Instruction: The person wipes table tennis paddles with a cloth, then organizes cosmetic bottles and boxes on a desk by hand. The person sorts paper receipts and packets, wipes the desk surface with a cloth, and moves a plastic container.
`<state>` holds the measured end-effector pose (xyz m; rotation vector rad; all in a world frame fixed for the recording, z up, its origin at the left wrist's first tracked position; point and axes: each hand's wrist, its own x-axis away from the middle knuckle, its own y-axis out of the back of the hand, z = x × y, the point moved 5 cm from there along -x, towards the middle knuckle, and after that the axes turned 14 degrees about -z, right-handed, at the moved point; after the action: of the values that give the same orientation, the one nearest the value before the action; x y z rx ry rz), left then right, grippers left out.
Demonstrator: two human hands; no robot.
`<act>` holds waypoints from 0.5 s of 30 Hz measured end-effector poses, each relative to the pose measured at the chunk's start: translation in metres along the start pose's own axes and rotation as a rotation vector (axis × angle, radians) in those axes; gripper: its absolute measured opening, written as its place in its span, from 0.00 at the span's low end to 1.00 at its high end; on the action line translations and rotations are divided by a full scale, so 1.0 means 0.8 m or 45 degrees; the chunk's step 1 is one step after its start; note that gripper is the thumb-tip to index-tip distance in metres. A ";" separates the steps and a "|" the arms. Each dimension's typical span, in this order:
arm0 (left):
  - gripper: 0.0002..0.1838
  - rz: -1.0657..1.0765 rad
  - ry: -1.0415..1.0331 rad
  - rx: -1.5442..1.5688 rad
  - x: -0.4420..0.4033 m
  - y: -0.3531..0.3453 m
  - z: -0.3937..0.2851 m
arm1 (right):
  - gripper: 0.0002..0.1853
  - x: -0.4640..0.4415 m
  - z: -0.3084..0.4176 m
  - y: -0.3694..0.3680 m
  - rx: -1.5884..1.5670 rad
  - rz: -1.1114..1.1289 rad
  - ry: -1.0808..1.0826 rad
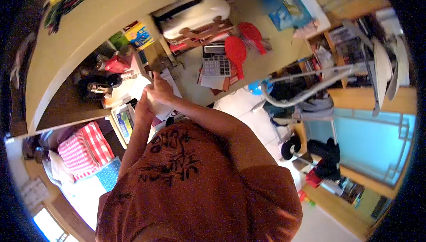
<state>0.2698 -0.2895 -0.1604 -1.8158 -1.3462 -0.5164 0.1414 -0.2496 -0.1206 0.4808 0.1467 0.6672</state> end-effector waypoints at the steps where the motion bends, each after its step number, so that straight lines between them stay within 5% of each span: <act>1: 0.24 0.069 0.010 0.007 0.002 -0.003 0.000 | 0.34 0.000 -0.006 0.001 -0.035 -0.007 -0.095; 2: 0.24 0.142 0.018 0.018 0.003 -0.008 -0.003 | 0.34 -0.004 -0.014 0.007 -0.046 -0.047 -0.113; 4: 0.25 0.152 0.097 0.004 -0.003 -0.009 0.002 | 0.40 0.000 -0.029 -0.002 -0.057 0.386 -0.181; 15: 0.25 0.156 0.338 -0.033 -0.017 0.003 0.043 | 0.38 0.043 -0.087 0.018 -0.068 0.327 -0.188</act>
<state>0.2632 -0.2707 -0.1914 -1.7668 -1.0470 -0.6848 0.1405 -0.1920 -0.1748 0.5000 -0.0737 0.8811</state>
